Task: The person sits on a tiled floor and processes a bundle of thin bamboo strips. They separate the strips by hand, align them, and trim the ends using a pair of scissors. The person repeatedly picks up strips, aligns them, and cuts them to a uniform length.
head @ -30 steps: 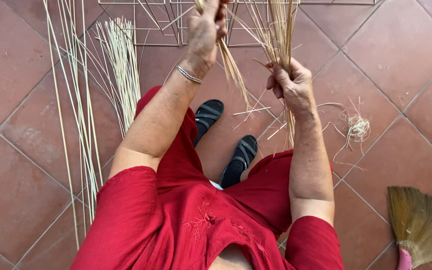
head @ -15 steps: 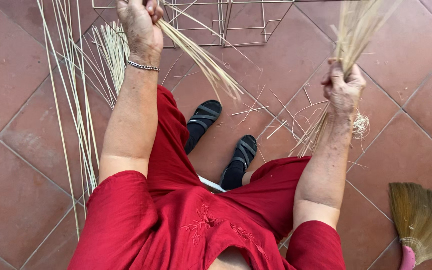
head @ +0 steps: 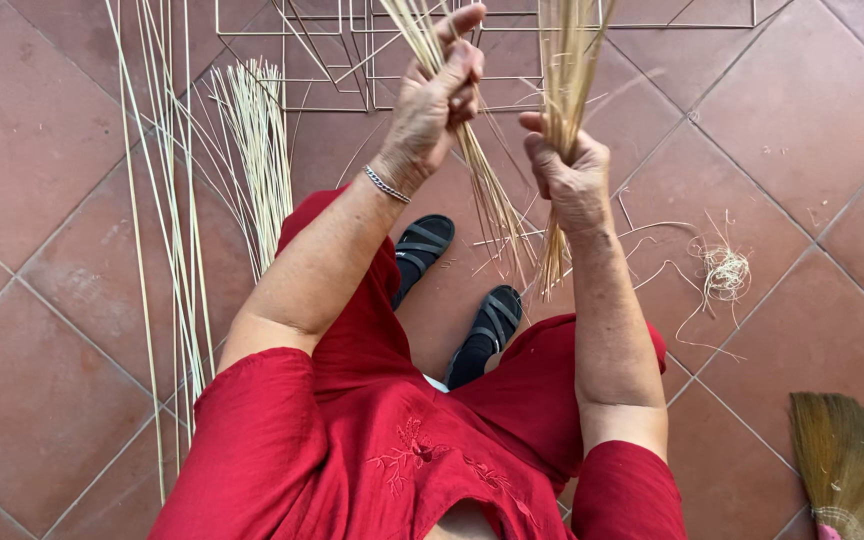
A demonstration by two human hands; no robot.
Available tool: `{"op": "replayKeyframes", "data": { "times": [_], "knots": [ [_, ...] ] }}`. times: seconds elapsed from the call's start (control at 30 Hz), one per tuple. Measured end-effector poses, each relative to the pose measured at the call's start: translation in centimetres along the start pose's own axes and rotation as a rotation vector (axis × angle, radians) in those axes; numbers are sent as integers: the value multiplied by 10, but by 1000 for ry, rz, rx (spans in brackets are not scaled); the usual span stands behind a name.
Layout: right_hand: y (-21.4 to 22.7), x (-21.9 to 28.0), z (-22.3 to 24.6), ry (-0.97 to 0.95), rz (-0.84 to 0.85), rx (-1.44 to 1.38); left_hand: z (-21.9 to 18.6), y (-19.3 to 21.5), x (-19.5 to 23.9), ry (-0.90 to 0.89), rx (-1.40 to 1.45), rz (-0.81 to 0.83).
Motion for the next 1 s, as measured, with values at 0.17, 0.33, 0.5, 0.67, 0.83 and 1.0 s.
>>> {"op": "replayKeyframes", "data": {
  "times": [0.17,0.33,0.5,0.67,0.83,1.0],
  "knots": [
    [-8,-2,-12,-107,111,-5,6,-10,3,99,10,28],
    [-4,-1,-20,-147,213,-150,18,6,-4,58,-46,-11],
    [6,4,-24,-129,200,-94,30,54,-18,58,-48,-155],
    [7,-1,-32,-209,178,-57,29,77,-18,43,38,-202],
    [6,0,-30,-206,197,-18,18,75,-19,-11,99,-224],
    [14,3,-18,-180,132,-169,-12,45,-10,-124,-202,-178]
  ]
}}
Point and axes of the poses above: each hand's wrist, its own x-axis away from the middle knuckle, its own y-axis out of the back of the hand, z = x × y, the point moved 3 cm from there along -x, towards the middle knuckle, and after that the axes turned 5 degrees about x, right-handed, at the moved point
